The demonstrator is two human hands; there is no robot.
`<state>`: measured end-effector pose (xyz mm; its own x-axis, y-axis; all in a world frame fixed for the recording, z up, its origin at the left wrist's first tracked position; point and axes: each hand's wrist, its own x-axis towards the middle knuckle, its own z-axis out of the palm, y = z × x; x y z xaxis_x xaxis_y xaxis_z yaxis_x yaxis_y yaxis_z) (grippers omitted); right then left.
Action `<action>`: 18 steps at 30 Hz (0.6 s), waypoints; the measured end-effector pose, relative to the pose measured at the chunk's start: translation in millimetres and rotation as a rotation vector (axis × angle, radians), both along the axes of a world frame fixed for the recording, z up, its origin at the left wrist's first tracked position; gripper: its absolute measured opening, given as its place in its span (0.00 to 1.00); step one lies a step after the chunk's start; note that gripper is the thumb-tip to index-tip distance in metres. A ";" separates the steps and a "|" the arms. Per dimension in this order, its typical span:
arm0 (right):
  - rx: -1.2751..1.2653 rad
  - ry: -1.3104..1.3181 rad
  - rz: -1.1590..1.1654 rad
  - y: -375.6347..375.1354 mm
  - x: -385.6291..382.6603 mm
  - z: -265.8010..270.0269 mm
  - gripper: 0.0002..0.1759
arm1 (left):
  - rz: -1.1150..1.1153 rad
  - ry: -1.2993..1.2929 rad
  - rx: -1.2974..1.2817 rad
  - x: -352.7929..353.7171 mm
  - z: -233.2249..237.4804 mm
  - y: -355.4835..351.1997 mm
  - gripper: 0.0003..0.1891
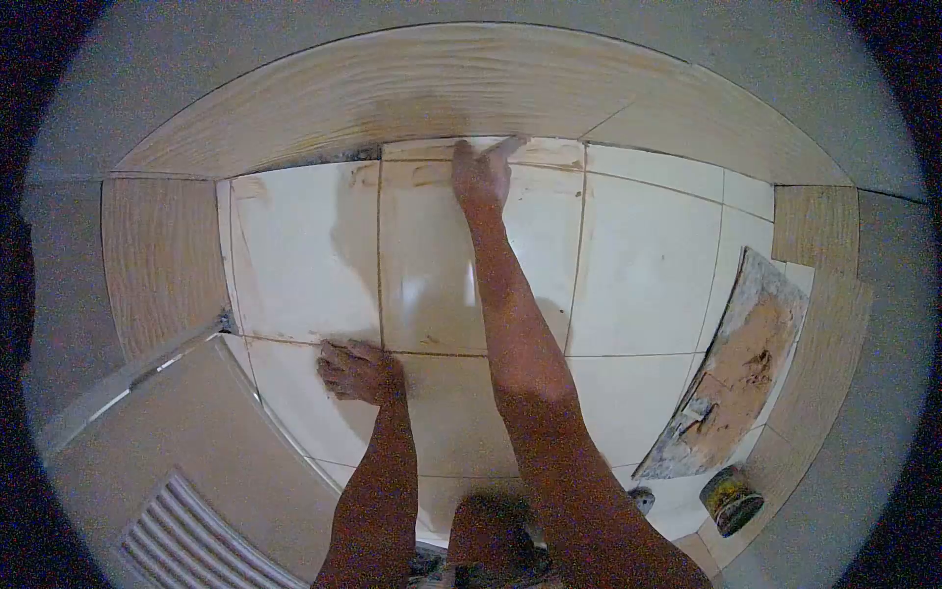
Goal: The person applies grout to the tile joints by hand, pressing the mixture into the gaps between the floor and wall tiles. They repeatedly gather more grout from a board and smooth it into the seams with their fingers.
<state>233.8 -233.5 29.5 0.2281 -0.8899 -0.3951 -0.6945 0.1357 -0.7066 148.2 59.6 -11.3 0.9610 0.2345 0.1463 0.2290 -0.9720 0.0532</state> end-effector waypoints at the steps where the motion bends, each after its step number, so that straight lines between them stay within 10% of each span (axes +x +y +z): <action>1: 0.043 -0.038 0.047 0.4 3.3 3.6 0.55 | 0.003 0.003 -0.018 -0.2 -0.5 0.4 0.28; 9: 0.063 -0.015 0.478 4.9 16.0 -6.2 0.51 | 0.008 0.026 -0.005 -1.2 -6.1 1.9 0.28; 18: -0.163 -0.291 -0.035 -16.0 -24.0 -30.5 0.47 | -0.009 -0.023 0.041 -3.3 -13.2 6.0 0.27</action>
